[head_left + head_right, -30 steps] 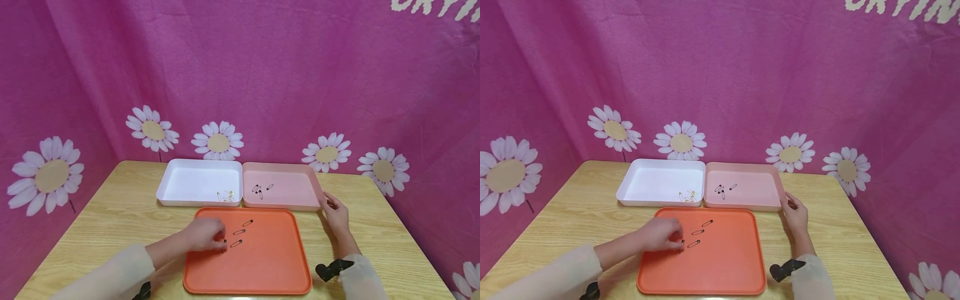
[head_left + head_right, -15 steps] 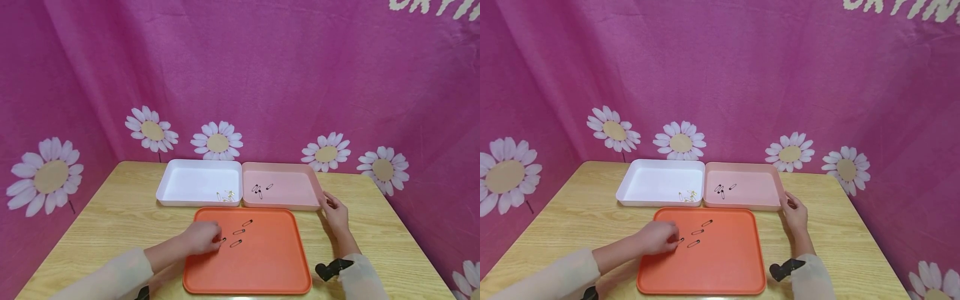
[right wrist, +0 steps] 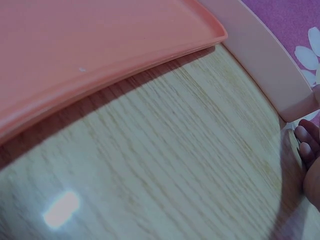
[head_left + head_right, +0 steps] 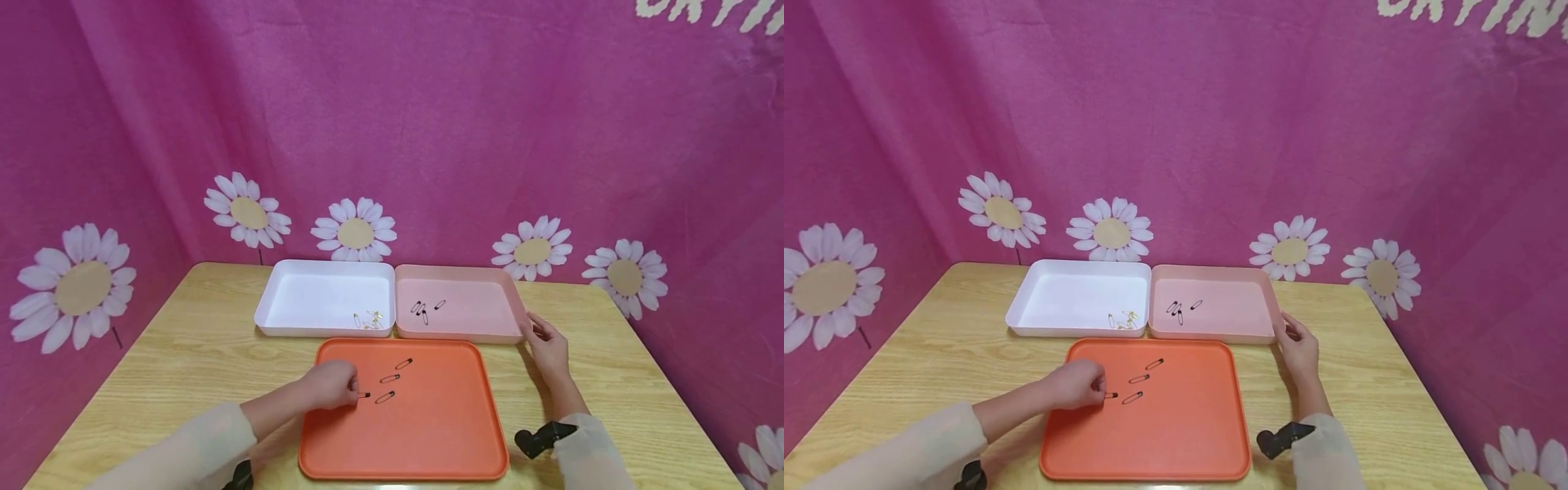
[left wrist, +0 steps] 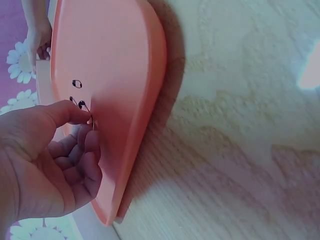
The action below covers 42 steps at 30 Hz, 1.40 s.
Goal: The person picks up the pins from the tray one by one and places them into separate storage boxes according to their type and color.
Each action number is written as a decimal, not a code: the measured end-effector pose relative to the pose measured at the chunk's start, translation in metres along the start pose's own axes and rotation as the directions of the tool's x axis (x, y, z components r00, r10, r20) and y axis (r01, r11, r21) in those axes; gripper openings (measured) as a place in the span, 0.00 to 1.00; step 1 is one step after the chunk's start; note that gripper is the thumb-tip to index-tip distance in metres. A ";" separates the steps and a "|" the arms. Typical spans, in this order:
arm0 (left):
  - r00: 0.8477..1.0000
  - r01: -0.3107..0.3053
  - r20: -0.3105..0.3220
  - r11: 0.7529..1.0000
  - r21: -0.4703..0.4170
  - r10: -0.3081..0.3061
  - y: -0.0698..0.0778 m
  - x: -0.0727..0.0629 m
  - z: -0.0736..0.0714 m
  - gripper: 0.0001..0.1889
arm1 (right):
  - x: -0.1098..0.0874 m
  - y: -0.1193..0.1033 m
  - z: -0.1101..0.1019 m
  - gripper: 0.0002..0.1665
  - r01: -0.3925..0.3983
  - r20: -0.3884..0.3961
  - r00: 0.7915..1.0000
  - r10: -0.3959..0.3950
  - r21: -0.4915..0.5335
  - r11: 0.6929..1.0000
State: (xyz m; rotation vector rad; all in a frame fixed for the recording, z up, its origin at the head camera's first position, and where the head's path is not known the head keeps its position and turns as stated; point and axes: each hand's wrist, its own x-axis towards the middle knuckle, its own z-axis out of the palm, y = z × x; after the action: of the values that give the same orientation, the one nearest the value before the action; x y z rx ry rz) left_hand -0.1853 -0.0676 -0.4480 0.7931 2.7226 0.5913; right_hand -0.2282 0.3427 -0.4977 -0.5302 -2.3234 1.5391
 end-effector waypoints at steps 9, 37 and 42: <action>0.996 0.009 0.092 0.997 -0.083 -0.001 -0.002 0.003 -0.006 0.09 | 0.003 0.004 0.001 0.29 0.002 -0.011 1.000 -0.002 0.007 1.000; 0.986 -0.118 -0.133 0.988 -0.100 0.105 0.025 0.069 -0.065 0.02 | -0.004 0.003 0.001 0.32 0.076 -0.029 0.997 -0.075 0.042 0.996; 0.984 -0.114 -0.144 0.990 -0.083 0.101 0.031 0.078 -0.067 0.02 | 0.000 0.003 0.002 0.32 0.025 -0.021 0.999 -0.025 0.011 1.000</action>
State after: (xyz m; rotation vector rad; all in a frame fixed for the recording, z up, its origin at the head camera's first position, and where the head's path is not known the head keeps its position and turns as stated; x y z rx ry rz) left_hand -0.2580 -0.0217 -0.3840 0.9121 2.7665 0.8172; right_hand -0.2283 0.3424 -0.5010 -0.5101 -2.2956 1.5278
